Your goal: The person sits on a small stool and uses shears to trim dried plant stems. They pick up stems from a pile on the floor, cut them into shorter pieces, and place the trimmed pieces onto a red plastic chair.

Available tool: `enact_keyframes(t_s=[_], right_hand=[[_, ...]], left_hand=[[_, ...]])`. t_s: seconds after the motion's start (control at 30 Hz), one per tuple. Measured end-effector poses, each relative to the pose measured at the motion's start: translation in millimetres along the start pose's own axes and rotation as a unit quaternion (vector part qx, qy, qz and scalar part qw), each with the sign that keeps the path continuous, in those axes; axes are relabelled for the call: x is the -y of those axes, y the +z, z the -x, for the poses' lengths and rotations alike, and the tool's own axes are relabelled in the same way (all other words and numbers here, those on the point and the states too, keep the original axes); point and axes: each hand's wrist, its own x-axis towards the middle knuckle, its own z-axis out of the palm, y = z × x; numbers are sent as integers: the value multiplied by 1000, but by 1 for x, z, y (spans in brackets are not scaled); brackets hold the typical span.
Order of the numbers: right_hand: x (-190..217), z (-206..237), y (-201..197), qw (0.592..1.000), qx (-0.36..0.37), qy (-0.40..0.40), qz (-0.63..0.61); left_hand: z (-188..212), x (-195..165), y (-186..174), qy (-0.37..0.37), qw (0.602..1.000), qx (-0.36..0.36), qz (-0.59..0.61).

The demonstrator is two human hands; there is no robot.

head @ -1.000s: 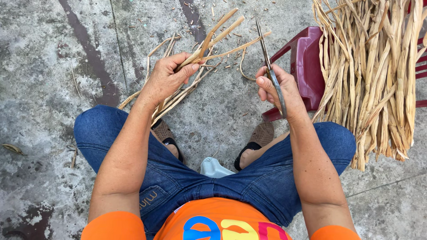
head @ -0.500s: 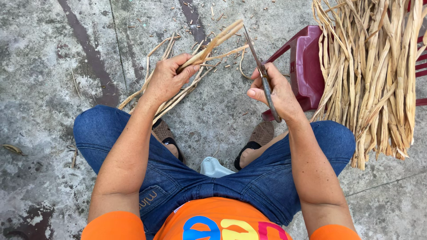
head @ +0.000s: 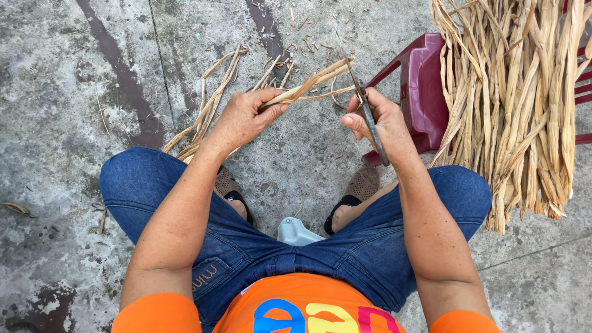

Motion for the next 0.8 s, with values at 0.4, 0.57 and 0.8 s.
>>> enact_keyframes(t_s=[0.4, 0.57, 0.8], right_hand=[[-11, -4, -5, 1000, -23, 5, 7], [-8, -3, -1, 999, 11, 12, 40], [1, -2, 0, 1000, 20, 18, 12]], left_hand=[[-5, 13, -10, -3, 996, -36, 79], [-3, 13, -9, 19, 997, -16, 70], [-2, 12, -5, 6, 997, 29, 68]])
